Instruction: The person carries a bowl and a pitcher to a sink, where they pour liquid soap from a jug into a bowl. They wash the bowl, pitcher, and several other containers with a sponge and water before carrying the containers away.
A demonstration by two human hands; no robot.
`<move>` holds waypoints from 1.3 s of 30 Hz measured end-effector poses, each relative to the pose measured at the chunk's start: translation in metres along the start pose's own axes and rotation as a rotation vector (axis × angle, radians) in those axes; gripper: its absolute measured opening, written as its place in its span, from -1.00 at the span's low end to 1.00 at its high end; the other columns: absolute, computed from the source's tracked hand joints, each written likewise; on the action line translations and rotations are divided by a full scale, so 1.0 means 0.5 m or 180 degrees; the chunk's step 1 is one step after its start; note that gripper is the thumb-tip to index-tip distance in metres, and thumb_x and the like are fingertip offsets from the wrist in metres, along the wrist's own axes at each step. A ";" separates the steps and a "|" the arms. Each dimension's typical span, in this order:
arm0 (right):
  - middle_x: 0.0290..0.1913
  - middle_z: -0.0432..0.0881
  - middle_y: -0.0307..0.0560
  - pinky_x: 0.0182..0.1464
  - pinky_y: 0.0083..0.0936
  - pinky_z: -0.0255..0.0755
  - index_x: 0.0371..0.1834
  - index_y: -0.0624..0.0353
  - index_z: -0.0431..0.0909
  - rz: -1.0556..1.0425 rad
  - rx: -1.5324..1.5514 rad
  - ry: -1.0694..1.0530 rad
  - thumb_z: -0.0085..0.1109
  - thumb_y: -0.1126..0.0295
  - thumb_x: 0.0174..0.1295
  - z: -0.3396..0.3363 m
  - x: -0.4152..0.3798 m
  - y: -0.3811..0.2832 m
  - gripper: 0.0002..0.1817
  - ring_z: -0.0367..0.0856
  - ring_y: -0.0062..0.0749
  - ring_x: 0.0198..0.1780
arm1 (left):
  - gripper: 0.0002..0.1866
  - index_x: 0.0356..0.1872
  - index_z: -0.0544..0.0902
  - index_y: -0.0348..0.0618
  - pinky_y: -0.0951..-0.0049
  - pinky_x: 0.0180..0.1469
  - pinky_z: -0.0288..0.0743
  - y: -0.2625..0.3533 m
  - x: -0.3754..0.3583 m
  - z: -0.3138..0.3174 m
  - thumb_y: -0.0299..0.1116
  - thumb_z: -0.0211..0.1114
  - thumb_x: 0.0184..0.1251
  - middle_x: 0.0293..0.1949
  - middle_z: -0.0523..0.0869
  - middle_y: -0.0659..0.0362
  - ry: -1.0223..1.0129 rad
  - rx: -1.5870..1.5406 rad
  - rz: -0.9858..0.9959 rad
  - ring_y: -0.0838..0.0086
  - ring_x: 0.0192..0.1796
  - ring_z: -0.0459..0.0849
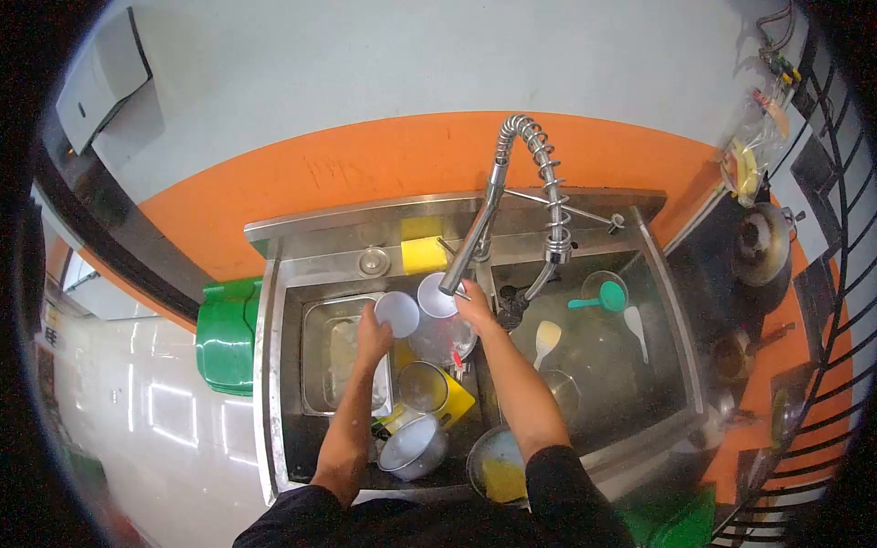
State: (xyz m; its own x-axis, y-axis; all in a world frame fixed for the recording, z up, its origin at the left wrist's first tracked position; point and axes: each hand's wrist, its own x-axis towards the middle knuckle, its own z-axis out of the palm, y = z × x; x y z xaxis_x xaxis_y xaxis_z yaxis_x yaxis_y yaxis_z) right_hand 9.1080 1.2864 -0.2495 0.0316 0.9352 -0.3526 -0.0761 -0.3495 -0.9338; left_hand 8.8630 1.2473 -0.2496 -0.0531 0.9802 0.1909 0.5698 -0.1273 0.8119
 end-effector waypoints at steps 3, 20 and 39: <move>-0.04 0.65 0.18 -0.09 -0.16 0.61 0.11 0.25 0.54 -0.0651 -0.1138 0.0204 0.01 0.42 0.32 -0.009 0.044 0.020 -0.68 0.70 0.04 -0.13 | -0.46 0.19 0.38 -0.45 0.09 -0.10 0.66 -0.044 -0.046 0.054 -0.58 0.07 0.08 -0.10 0.68 -0.24 -0.0360 -0.0796 -0.1324 -0.08 -0.15 0.74; 0.17 0.53 0.14 0.30 -0.31 0.31 0.20 0.25 0.45 -0.2174 -0.1313 0.2535 -0.09 0.62 0.30 -0.028 -0.113 -0.019 -0.61 0.49 -0.06 0.22 | -0.70 0.08 0.50 -0.27 0.13 -0.01 0.74 0.029 0.036 0.311 -0.63 0.13 0.33 -0.05 0.68 0.07 -0.1208 -0.3942 -0.2687 0.18 -0.02 0.70; 0.00 0.64 0.12 -0.14 -0.09 0.70 0.12 0.21 0.53 -0.0053 0.0044 0.0772 0.01 0.42 0.39 0.013 -0.041 0.034 -0.71 0.71 0.06 -0.09 | -0.57 0.10 0.58 -0.27 0.20 0.10 0.55 0.106 0.030 0.035 -0.68 0.07 0.17 -0.08 0.71 -0.14 -0.0098 -0.0475 0.1008 0.00 0.01 0.70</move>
State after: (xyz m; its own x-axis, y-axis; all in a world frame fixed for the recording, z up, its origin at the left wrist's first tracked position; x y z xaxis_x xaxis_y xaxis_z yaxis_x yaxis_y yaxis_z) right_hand 9.0996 1.2618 -0.2576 0.2712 0.8994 -0.3428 -0.0872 -0.3318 -0.9393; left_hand 8.9069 1.2579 -0.2135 0.1330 0.8924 0.4313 0.4277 -0.4442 0.7872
